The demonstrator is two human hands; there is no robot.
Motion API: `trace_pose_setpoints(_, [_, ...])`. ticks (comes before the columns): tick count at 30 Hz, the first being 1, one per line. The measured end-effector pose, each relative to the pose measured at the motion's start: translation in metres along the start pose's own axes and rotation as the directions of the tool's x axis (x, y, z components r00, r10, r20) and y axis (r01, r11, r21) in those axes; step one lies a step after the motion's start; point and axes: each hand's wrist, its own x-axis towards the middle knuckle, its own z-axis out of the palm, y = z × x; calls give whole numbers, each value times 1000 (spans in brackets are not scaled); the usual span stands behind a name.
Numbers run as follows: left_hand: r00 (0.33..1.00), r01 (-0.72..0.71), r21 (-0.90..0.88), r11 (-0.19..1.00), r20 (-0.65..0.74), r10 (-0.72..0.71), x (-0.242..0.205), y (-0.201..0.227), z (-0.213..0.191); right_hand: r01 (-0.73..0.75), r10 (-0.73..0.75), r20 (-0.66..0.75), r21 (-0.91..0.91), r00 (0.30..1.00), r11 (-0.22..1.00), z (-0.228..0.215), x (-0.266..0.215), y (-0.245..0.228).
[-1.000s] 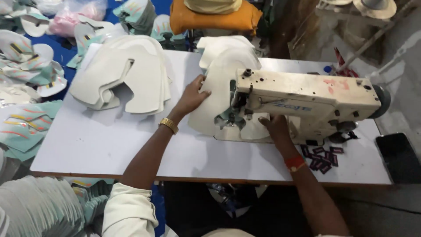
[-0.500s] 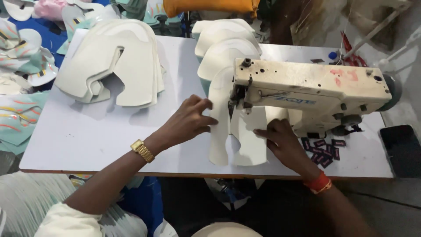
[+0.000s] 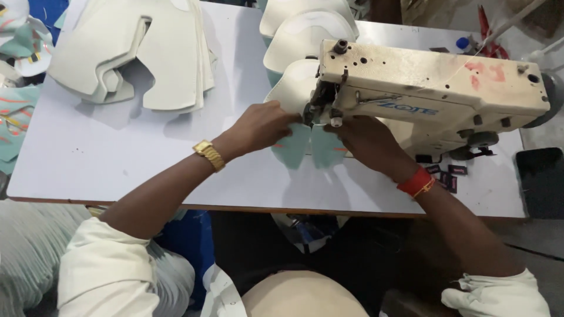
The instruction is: The person operates a sewing machine to stitch light blue and white fabric pieces. They repeatedly pick up a pair of pieces, align them under the presser foot, sew along the edge, and place the finished item aside. The process is repeated continuously throughout the clip.
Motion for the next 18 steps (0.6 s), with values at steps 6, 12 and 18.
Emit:
trace_pose_setpoints(6, [984,89,60,994,149,-97,17,-5,14,-20,31,268,-47,963,999,-19,17,-9])
trace_pose_setpoints(12, [988,86,9,996,125,-87,22,-20,30,37,-49,190,65,980,997,-14,19,-5])
trace_pose_setpoints(18, [996,50,-6,999,71,-49,22,-24,36,78,-79,205,16,975,997,-11,21,-3])
